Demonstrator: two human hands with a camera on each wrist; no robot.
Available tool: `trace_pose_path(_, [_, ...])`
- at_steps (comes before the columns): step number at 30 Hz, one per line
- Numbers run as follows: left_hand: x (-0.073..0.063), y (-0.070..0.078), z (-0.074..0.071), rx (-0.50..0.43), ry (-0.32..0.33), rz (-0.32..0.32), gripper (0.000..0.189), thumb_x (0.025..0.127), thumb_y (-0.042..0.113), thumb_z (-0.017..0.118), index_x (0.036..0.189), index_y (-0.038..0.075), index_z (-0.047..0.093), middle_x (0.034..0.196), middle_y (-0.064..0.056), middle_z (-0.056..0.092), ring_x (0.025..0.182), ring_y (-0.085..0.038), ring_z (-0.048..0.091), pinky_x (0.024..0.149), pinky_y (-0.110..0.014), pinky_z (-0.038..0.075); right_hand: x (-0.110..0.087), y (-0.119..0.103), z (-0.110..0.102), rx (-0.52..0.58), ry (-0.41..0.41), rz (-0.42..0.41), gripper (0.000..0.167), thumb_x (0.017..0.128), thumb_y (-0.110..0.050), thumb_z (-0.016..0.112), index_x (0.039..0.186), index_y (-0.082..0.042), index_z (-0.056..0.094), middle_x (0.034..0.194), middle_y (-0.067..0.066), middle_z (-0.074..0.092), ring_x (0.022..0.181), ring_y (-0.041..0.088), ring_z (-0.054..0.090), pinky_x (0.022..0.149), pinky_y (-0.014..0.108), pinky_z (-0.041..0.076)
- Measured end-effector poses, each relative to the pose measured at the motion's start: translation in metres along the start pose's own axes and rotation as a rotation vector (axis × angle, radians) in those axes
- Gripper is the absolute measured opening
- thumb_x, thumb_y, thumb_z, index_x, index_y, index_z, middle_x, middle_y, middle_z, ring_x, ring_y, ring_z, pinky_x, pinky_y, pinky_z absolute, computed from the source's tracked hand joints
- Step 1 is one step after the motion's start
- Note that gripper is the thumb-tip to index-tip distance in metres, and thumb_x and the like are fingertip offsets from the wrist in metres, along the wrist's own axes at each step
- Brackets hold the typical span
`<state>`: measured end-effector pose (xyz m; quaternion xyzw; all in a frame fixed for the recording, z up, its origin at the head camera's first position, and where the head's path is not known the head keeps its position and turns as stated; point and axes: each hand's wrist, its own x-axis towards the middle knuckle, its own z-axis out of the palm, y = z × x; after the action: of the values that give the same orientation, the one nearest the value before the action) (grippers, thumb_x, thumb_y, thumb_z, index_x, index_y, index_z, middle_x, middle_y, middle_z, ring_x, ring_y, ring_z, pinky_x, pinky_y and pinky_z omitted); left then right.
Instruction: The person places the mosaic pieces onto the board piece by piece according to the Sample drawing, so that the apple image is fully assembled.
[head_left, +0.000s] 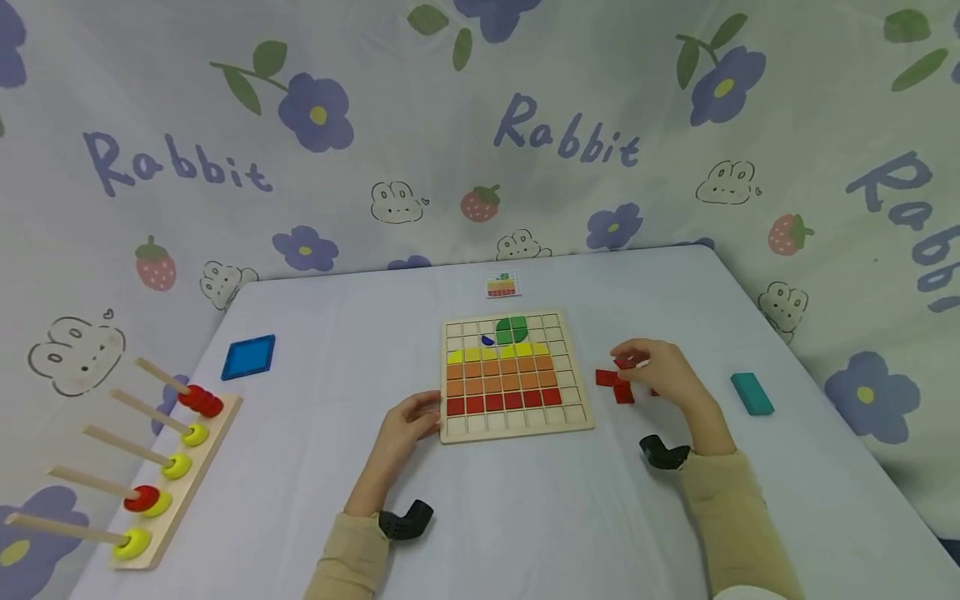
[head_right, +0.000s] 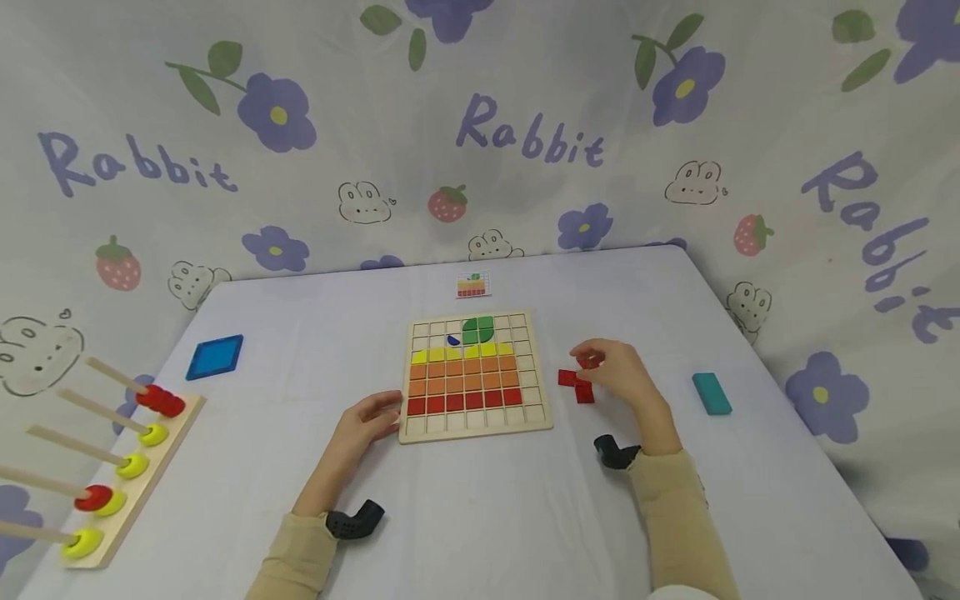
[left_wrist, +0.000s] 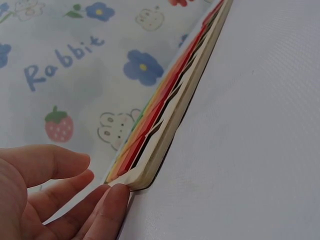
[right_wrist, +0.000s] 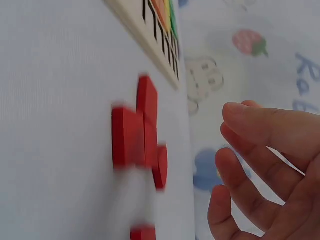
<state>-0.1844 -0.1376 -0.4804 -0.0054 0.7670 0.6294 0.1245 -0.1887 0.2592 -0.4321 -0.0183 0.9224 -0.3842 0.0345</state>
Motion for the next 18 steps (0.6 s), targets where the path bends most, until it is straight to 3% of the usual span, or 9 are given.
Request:
trace_pose_path(3, [0.001,-0.001,0.000,0.001,0.000,-0.004,0.037,0.088,0.008,0.058,0.125,0.002,0.054,0.124,-0.016,0.056,0.107,-0.024,0.056,0.084,-0.030,0.053,-0.011,0.017,-0.012,0.009,0.074,0.057,0.034,0.082,-0.014,0.067,0.115,-0.006,0.061,0.110,0.016,0.061,0.099,0.031,0.053,0.064,0.039,0.053])
trace_pose_path(9, [0.001,0.000,0.002,-0.008,-0.006,-0.001,0.037,0.089,0.007,0.057,0.125,0.001,0.053,0.125,-0.016,0.055,0.107,-0.025,0.056,0.084,-0.029,0.053,-0.032,0.047,-0.034,0.045,0.151,0.138,0.041,0.084,-0.021,0.067,0.120,-0.005,0.057,0.117,0.018,0.057,0.105,0.033,0.050,0.078,0.051,0.046])
trace_pose_path(14, [0.000,0.000,0.001,-0.027,-0.010,-0.002,0.039,0.089,0.006,0.056,0.127,-0.001,0.051,0.128,-0.017,0.052,0.110,-0.026,0.054,0.086,-0.030,0.052,-0.036,0.062,-0.036,0.041,0.110,0.197,0.044,0.083,-0.023,0.067,0.122,-0.007,0.057,0.119,0.017,0.056,0.108,0.032,0.048,0.077,0.046,0.046])
trace_pose_path(18, [0.000,0.000,0.001,-0.030,-0.019,0.007,0.040,0.090,0.006,0.056,0.128,-0.002,0.050,0.129,-0.019,0.051,0.111,-0.026,0.054,0.087,-0.031,0.052,-0.032,0.068,-0.030,0.010,0.029,0.155,0.045,0.081,-0.021,0.070,0.121,-0.006,0.059,0.118,0.019,0.056,0.105,0.033,0.045,0.078,0.040,0.045])
